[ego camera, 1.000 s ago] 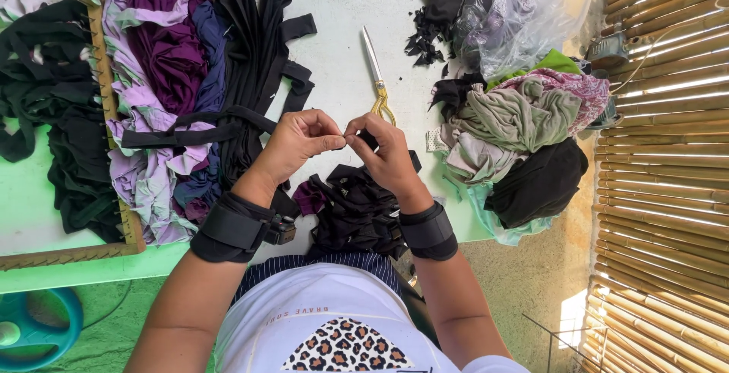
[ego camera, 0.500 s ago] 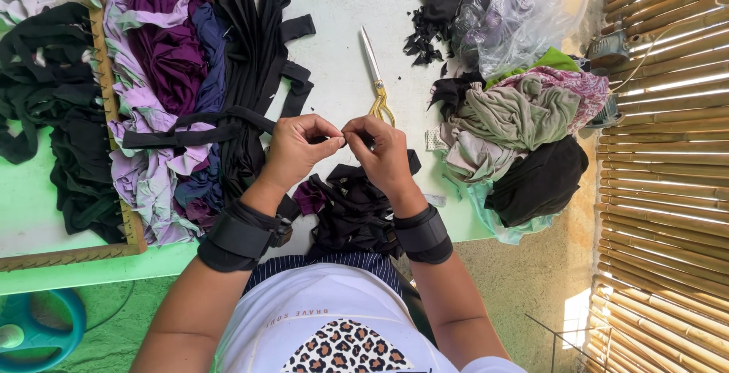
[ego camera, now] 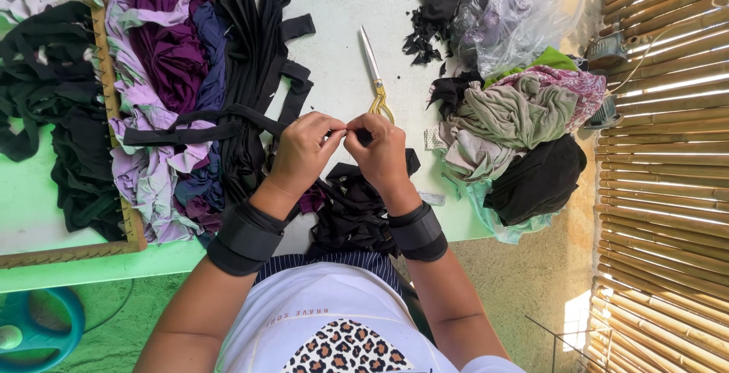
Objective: The person cuts fabric pieces into narrow strips with handheld scissors, aligning and straightening the fabric by hand before each cut, and removing loose threads. The cut strips are then placed on a pile.
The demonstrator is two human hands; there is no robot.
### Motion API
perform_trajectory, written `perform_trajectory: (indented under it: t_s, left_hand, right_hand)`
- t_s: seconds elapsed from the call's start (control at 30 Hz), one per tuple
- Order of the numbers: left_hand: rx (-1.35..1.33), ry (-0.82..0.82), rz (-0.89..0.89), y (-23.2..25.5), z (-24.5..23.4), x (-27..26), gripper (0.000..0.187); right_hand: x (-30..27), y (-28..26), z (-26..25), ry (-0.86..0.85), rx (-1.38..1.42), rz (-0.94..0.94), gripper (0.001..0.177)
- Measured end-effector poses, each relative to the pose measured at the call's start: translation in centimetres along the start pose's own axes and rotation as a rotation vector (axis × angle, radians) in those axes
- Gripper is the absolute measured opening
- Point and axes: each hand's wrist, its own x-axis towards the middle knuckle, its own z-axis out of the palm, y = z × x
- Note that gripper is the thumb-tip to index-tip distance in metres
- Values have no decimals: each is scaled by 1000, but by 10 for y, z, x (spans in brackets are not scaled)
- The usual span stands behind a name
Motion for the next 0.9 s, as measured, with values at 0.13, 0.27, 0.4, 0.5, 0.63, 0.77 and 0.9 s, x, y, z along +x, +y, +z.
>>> perform_trajectory:
  t_s: [0.13, 0.27, 0.4, 0.5, 0.63, 0.77, 0.9]
  left_hand:
    - [127, -31, 60, 5, -6, 6, 11]
    - [-205, -124, -272, -8, -4, 10, 10]
    - [-727, -252, -793, -8, -7, 13, 11]
    - [-1087, -288, -885, -21, -5, 7, 15]
    - [-1154, -305, -940, -16, -7, 8, 17]
    - [-1072, -296, -954, -16, 1, 3, 17]
    - [-1082, -266, -959, -5, 6, -1, 20]
  right_hand:
    - [-1, -7, -3, 34, -18, -64, 7]
    - [1, -21, -12, 33, -33, -149, 9]
    - [3, -31, -23, 47, -3, -311, 14]
    - [6, -34, -35, -19, -121, -435, 15]
    - [11, -39, -48, -54, -186, -568, 15]
    - [13, -49, -58, -37, -333, -732, 16]
    - [10, -44, -58, -21, -395, -735, 17]
